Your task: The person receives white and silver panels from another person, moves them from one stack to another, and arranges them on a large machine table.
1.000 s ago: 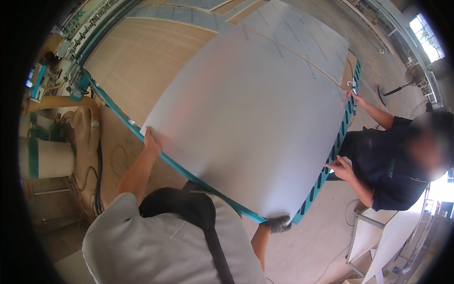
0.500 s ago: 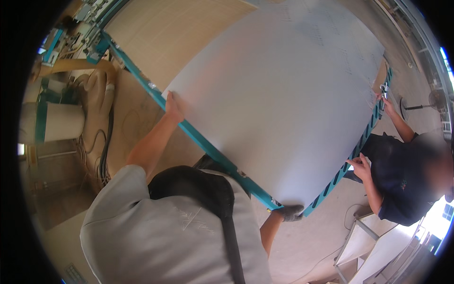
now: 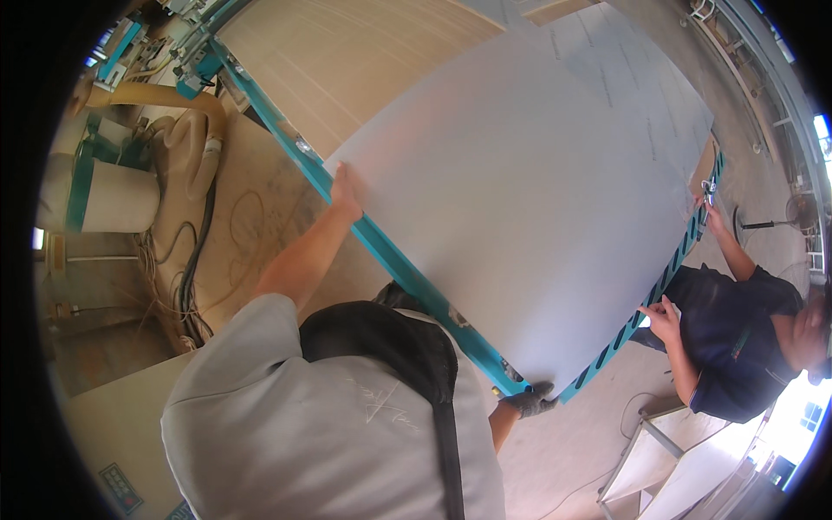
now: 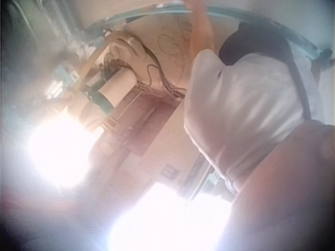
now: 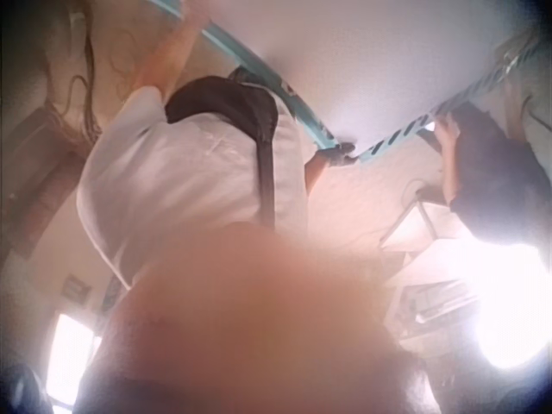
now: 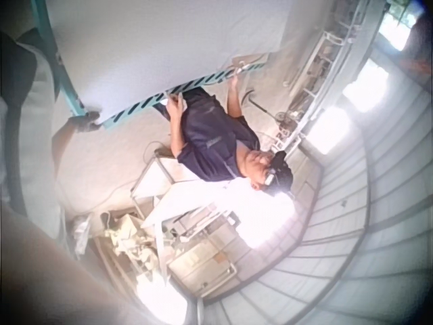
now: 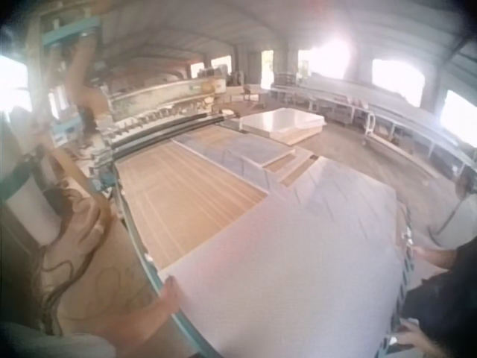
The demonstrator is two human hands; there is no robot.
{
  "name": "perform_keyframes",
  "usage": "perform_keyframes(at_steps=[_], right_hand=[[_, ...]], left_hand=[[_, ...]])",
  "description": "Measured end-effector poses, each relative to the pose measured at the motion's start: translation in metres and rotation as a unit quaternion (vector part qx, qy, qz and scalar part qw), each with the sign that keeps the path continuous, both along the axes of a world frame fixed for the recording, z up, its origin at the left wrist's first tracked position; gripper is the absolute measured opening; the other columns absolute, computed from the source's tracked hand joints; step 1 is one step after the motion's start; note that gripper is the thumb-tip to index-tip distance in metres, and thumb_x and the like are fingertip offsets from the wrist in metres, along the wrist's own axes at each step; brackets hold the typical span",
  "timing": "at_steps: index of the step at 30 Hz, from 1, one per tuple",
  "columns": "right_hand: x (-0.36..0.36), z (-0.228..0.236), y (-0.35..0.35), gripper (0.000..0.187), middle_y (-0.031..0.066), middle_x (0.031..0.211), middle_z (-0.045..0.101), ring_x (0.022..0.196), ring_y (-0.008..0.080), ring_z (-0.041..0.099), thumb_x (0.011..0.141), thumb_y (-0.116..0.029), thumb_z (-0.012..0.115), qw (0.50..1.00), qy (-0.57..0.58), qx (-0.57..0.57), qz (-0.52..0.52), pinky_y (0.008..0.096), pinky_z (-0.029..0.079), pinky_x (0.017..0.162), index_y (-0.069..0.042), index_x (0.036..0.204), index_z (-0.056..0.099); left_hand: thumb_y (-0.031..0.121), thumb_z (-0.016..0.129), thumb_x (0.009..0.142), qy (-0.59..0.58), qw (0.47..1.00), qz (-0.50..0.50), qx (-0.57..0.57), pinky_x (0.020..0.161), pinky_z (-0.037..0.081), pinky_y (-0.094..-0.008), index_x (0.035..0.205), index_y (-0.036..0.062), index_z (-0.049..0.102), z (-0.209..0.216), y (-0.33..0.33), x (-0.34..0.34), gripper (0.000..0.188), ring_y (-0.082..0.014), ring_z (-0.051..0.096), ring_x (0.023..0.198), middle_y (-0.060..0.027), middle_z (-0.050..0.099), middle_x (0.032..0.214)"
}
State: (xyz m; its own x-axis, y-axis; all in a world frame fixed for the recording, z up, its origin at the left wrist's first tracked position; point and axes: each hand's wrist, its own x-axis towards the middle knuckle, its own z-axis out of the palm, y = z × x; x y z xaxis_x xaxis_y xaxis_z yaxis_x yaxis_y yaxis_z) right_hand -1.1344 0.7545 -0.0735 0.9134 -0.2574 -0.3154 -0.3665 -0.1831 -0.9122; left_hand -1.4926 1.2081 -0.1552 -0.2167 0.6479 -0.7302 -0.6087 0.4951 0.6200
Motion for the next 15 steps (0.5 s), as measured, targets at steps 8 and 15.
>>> perform_keyframes(at_steps=[8,15], right_hand=[[0.031,-0.051,-0.016,0.040,0.0152,0.127,0.063,0.108,0.0279,0.063,0.098,-0.016,0.069,0.990,-0.023,0.111,-0.088,0.0435,0.054,0.096,-0.004,0.132,0.051],[0.029,-0.050,-0.025,0.049,0.0142,0.127,0.062,0.109,0.0258,0.062,0.096,-0.022,0.074,0.999,-0.006,0.009,-0.036,0.0388,0.054,0.095,-0.002,0.133,0.048]], left_hand=[[0.074,0.036,0.098,-0.076,0.992,-0.091,0.047,0.100,0.045,-0.0538,0.149,0.0134,0.043,0.002,0.018,-0.038,0.080,-0.0354,0.051,0.122,-0.0125,0.052,0.141],[0.071,0.040,0.099,0.079,0.994,-0.071,0.040,0.118,0.031,-0.0539,0.158,0.0200,0.035,0.004,0.027,-0.043,0.077,-0.0317,0.038,0.144,-0.0048,0.035,0.162]])
